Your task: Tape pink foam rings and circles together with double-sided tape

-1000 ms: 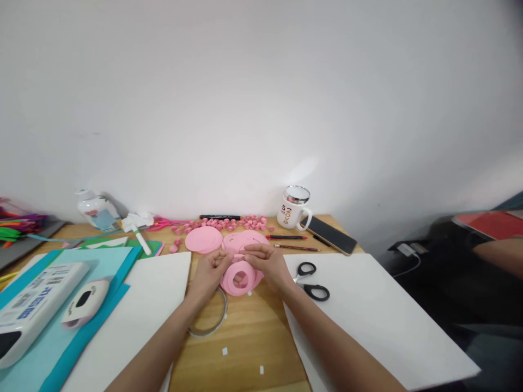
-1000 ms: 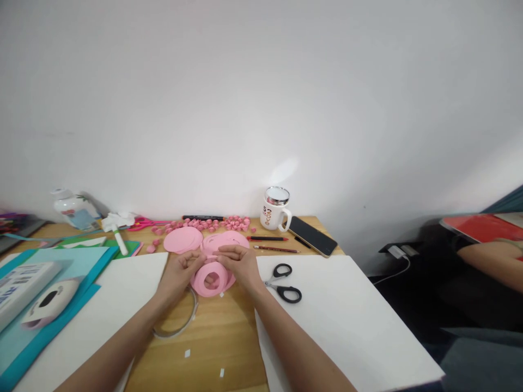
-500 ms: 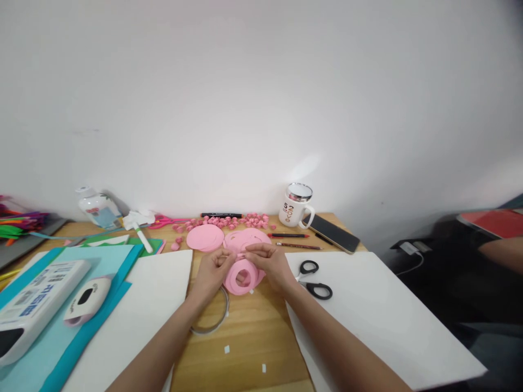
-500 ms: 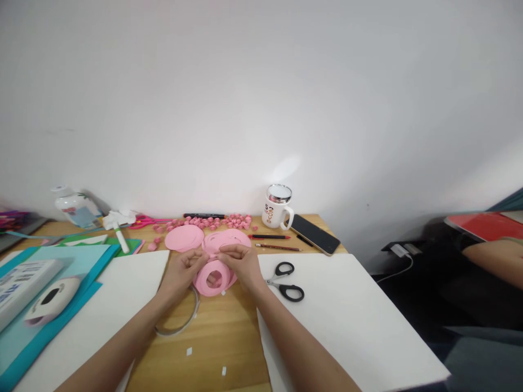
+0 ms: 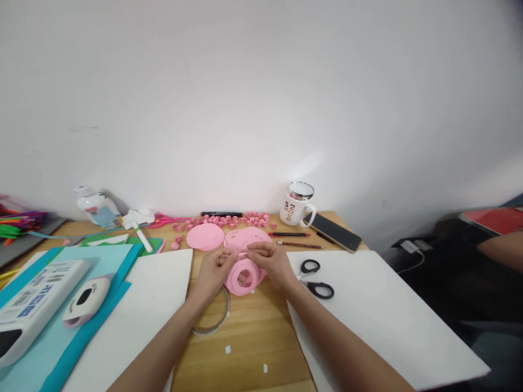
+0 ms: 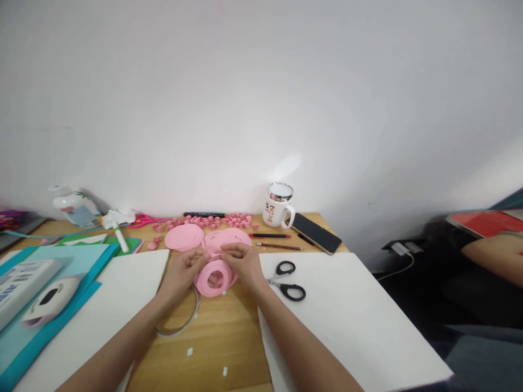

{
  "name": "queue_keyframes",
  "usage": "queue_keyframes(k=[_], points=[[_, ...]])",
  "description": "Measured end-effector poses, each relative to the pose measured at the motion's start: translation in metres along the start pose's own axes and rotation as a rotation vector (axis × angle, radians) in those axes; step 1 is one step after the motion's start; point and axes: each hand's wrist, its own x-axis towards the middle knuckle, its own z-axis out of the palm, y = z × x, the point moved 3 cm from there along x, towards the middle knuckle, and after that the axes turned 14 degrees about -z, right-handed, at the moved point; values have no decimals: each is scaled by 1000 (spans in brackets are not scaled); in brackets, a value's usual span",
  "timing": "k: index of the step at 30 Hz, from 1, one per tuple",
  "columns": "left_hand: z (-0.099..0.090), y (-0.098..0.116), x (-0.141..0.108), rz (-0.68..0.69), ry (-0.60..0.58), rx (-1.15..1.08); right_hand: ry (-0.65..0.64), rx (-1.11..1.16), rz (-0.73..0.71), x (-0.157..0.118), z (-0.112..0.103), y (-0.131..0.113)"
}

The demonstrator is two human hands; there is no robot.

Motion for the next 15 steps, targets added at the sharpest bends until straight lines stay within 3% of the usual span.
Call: queue_keyframes(k=[15], points=[[0, 3, -4, -23, -14, -9, 15, -38, -19, 1, -1, 2]])
